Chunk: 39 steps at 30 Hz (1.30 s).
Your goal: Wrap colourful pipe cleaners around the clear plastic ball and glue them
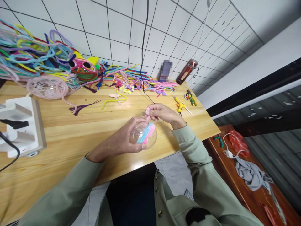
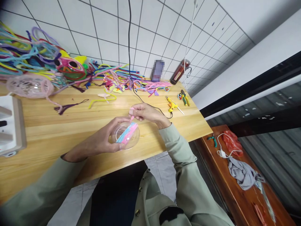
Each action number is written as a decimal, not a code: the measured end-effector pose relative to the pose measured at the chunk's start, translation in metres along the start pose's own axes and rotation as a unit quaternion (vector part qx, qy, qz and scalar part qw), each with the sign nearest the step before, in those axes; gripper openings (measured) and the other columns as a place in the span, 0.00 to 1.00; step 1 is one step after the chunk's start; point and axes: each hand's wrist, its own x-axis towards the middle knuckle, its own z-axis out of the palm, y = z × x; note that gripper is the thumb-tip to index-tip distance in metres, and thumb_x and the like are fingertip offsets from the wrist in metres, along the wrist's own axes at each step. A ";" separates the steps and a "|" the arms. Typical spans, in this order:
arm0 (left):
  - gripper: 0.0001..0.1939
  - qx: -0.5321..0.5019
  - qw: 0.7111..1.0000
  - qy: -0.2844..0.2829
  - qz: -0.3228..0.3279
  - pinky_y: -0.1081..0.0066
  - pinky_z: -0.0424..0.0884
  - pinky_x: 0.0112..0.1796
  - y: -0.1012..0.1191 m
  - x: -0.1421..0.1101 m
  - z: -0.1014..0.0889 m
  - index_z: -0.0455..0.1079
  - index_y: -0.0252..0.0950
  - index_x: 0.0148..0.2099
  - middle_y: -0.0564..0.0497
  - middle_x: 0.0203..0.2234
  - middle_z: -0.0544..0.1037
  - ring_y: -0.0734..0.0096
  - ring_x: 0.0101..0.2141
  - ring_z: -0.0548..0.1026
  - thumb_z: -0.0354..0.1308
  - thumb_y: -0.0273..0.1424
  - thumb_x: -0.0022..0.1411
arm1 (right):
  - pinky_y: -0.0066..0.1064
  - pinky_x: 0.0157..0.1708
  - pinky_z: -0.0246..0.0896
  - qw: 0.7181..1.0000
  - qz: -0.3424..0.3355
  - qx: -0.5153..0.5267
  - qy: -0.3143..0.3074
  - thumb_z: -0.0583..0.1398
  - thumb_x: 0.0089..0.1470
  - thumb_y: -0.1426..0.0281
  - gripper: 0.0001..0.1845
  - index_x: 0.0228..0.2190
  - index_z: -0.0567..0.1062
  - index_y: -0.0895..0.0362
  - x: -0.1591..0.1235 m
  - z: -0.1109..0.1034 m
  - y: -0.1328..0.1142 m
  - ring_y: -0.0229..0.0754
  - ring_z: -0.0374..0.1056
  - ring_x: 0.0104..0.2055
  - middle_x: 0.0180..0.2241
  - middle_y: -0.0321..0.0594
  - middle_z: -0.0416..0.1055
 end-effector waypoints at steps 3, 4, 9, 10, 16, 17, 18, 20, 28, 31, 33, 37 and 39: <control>0.45 -0.020 0.999 0.003 -0.043 0.41 0.77 0.70 0.001 -0.002 0.000 0.67 0.41 0.73 0.37 0.71 0.77 0.36 0.67 0.80 0.77 0.48 0.59 | 0.21 0.23 0.57 0.995 0.010 0.095 0.026 0.79 0.55 0.43 0.31 0.33 0.84 0.59 0.000 -0.005 0.009 0.30 0.63 0.24 0.24 0.31 0.74; 0.46 -0.028 0.998 0.005 -0.051 0.42 0.78 0.69 0.002 -0.002 0.000 0.67 0.41 0.73 0.37 0.70 0.78 0.36 0.66 0.81 0.77 0.49 0.58 | 0.21 0.24 0.59 0.991 0.013 0.133 0.029 0.81 0.53 0.44 0.30 0.33 0.84 0.59 -0.001 -0.006 0.011 0.30 0.65 0.25 0.25 0.33 0.77; 0.46 -0.077 0.996 0.006 -0.052 0.44 0.77 0.70 0.001 -0.003 0.000 0.67 0.41 0.73 0.37 0.71 0.77 0.37 0.69 0.79 0.77 0.49 0.59 | 0.21 0.23 0.57 0.971 -0.002 0.227 0.071 0.84 0.47 0.49 0.29 0.33 0.82 0.58 0.002 -0.002 0.018 0.30 0.63 0.24 0.25 0.32 0.76; 0.46 -0.087 0.995 0.004 -0.052 0.45 0.77 0.70 0.000 -0.002 0.000 0.67 0.41 0.73 0.37 0.72 0.76 0.37 0.70 0.79 0.77 0.49 0.59 | 0.21 0.22 0.54 0.970 -0.012 0.224 0.093 0.84 0.47 0.49 0.30 0.32 0.81 0.57 0.004 0.002 0.019 0.30 0.61 0.23 0.24 0.31 0.74; 0.47 -0.100 0.993 0.005 -0.058 0.46 0.76 0.71 0.003 0.001 0.001 0.65 0.41 0.72 0.37 0.70 0.78 0.38 0.70 0.78 0.79 0.47 0.57 | 0.26 0.22 0.48 0.943 -0.094 0.175 0.267 0.83 0.41 0.41 0.35 0.26 0.74 0.52 0.020 0.032 0.018 0.32 0.52 0.24 0.23 0.28 0.66; 0.47 -0.098 0.993 0.006 -0.060 0.46 0.76 0.71 0.003 0.001 0.001 0.65 0.41 0.72 0.37 0.69 0.79 0.38 0.69 0.79 0.79 0.47 0.57 | 0.26 0.23 0.49 0.938 -0.109 0.159 0.288 0.82 0.44 0.41 0.34 0.26 0.74 0.52 0.022 0.037 0.017 0.32 0.51 0.24 0.22 0.28 0.64; 0.47 -0.096 0.993 0.008 -0.064 0.46 0.77 0.71 0.004 0.002 0.001 0.65 0.40 0.72 0.37 0.69 0.79 0.38 0.68 0.80 0.79 0.47 0.57 | 0.27 0.24 0.49 0.933 -0.121 0.142 0.307 0.81 0.47 0.41 0.33 0.26 0.74 0.51 0.024 0.040 0.017 0.33 0.51 0.24 0.22 0.28 0.62; 0.47 -0.092 0.993 0.017 -0.068 0.45 0.78 0.69 0.002 0.002 0.001 0.66 0.40 0.72 0.37 0.68 0.80 0.38 0.66 0.81 0.78 0.48 0.57 | 0.27 0.25 0.51 0.925 -0.132 0.116 0.338 0.79 0.50 0.40 0.32 0.27 0.74 0.51 0.028 0.045 0.016 0.34 0.51 0.25 0.23 0.28 0.61; 0.50 -0.150 0.986 0.024 -0.071 0.46 0.80 0.65 -0.009 0.002 0.005 0.70 0.40 0.72 0.37 0.66 0.82 0.37 0.64 0.82 0.79 0.58 0.55 | 0.26 0.31 0.73 0.937 -0.103 0.250 0.221 0.81 0.52 0.48 0.27 0.37 0.79 0.52 0.023 0.037 0.025 0.37 0.74 0.33 0.35 0.35 0.79; 0.50 -0.180 0.981 0.015 -0.072 0.47 0.80 0.65 -0.002 0.002 0.002 0.71 0.40 0.72 0.37 0.67 0.81 0.36 0.64 0.82 0.79 0.57 0.55 | 0.28 0.33 0.80 0.934 -0.096 0.311 0.149 0.83 0.51 0.53 0.25 0.38 0.81 0.54 0.017 0.025 0.027 0.38 0.78 0.33 0.34 0.35 0.82; 0.50 -0.185 0.980 0.019 -0.070 0.47 0.80 0.66 0.003 0.002 0.000 0.71 0.40 0.71 0.38 0.68 0.81 0.36 0.65 0.81 0.79 0.57 0.55 | 0.28 0.32 0.81 0.929 -0.092 0.327 0.147 0.83 0.52 0.58 0.23 0.36 0.80 0.54 0.016 0.020 0.029 0.37 0.79 0.31 0.31 0.33 0.82; 0.48 -0.183 0.980 -0.001 -0.079 0.47 0.82 0.64 0.005 0.002 -0.001 0.71 0.40 0.71 0.39 0.65 0.83 0.37 0.63 0.83 0.79 0.56 0.56 | 0.23 0.27 0.77 0.928 -0.039 0.325 0.178 0.79 0.60 0.63 0.16 0.36 0.79 0.55 0.020 0.016 0.031 0.35 0.77 0.26 0.28 0.31 0.79; 0.48 -0.178 0.980 -0.007 -0.084 0.45 0.82 0.65 0.002 0.002 0.000 0.71 0.41 0.72 0.38 0.66 0.82 0.37 0.64 0.82 0.79 0.57 0.57 | 0.21 0.25 0.74 0.929 -0.025 0.302 0.214 0.77 0.63 0.63 0.14 0.38 0.79 0.54 0.019 0.010 0.026 0.33 0.76 0.25 0.28 0.30 0.78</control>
